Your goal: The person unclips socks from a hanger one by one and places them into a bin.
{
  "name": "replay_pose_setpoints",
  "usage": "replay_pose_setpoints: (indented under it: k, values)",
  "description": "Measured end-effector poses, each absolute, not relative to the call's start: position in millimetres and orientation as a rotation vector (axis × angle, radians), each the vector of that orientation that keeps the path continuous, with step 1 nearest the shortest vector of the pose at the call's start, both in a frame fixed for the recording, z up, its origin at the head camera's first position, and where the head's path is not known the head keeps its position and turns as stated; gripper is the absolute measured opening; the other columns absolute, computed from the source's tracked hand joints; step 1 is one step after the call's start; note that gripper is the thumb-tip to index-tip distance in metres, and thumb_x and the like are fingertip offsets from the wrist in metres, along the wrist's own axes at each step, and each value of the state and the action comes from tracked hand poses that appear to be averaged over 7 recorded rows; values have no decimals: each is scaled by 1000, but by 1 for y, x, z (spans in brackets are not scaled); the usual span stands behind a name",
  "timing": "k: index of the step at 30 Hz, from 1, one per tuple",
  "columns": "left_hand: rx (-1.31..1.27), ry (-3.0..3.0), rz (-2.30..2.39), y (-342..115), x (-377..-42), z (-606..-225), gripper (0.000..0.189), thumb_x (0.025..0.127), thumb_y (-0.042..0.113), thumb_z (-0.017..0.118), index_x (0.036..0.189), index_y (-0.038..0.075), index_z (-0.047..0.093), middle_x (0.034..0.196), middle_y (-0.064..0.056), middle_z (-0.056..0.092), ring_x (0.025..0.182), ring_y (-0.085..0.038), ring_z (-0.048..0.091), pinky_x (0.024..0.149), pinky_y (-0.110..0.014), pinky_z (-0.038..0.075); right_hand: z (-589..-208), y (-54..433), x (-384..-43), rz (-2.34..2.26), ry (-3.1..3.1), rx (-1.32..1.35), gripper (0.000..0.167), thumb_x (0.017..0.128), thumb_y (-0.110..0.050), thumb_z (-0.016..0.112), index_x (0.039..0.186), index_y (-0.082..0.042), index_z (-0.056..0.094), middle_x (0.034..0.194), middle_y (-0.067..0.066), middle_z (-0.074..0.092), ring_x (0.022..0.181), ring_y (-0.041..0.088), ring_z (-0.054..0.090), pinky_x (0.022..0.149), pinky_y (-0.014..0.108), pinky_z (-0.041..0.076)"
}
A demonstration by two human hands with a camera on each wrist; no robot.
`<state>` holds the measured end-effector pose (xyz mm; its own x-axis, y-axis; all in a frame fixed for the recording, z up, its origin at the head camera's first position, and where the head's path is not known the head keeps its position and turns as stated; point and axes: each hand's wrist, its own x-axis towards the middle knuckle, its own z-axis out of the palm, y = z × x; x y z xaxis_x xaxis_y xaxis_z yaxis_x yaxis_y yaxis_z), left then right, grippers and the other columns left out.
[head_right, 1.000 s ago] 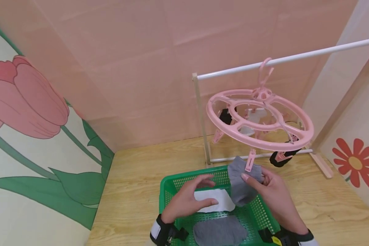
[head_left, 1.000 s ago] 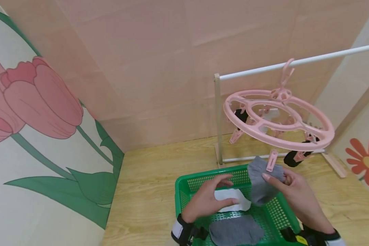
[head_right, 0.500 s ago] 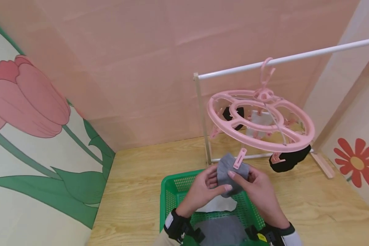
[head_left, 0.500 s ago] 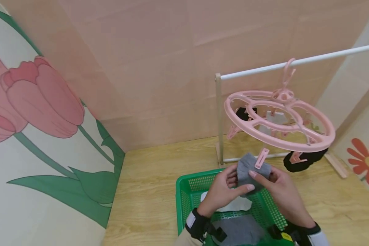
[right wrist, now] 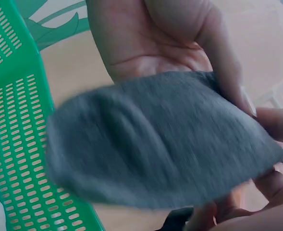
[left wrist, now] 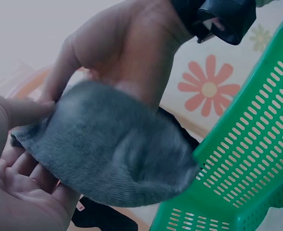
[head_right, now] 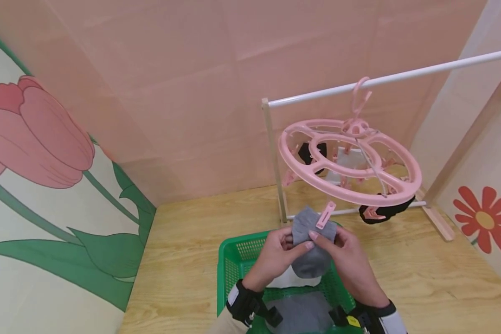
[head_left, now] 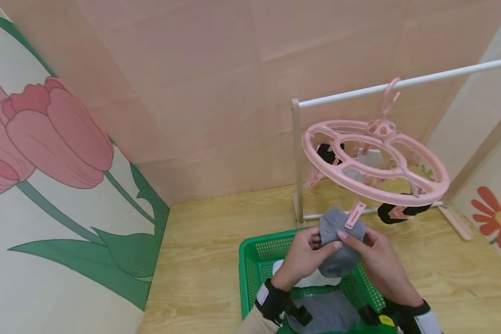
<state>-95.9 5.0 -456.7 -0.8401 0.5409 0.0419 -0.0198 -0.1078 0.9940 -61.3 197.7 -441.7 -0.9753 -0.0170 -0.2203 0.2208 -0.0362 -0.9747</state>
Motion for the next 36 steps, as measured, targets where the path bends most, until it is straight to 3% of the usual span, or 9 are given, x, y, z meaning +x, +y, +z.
replay_pose_setpoints:
  k: [7,11,14,22,36]
  values:
    - [548,1761,2001,6,-96,-455,38,100,13,72,137,16,68,115,-30,75,84,4,72,76,-19,60,-439,212,-67,-2163,2118,135,42,110,-27,58,149,-14,51,147,-13,51,128,-7,47,93,8,45]
    - [530,1750,1994,6,-97,-454,42,99,11,72,140,17,66,119,-30,74,85,3,72,76,-19,60,-431,215,-69,-2345,2034,-23,37,111,-15,54,148,-6,56,138,-13,64,125,-6,54,94,11,48]
    - [534,1765,1974,5,-97,-455,45,99,12,73,142,19,65,120,-29,75,84,4,72,75,-20,60,-425,216,-72,-2382,2019,-67,36,112,-17,52,144,-3,61,134,-13,70,124,-6,57,92,11,48]
    - [558,1808,1886,3,-100,-456,50,99,16,74,146,27,60,123,-12,76,89,2,72,75,-22,61,-418,214,-78,-2415,2013,1,38,112,-27,53,138,-2,65,125,-11,74,119,-3,62,91,13,52]
    - [591,1882,1721,-23,-118,-447,48,101,17,73,148,20,61,134,-10,73,97,1,71,80,-22,61,-418,209,-78,-2483,2057,-97,35,111,-18,53,136,2,68,119,-5,78,112,4,70,93,16,56]
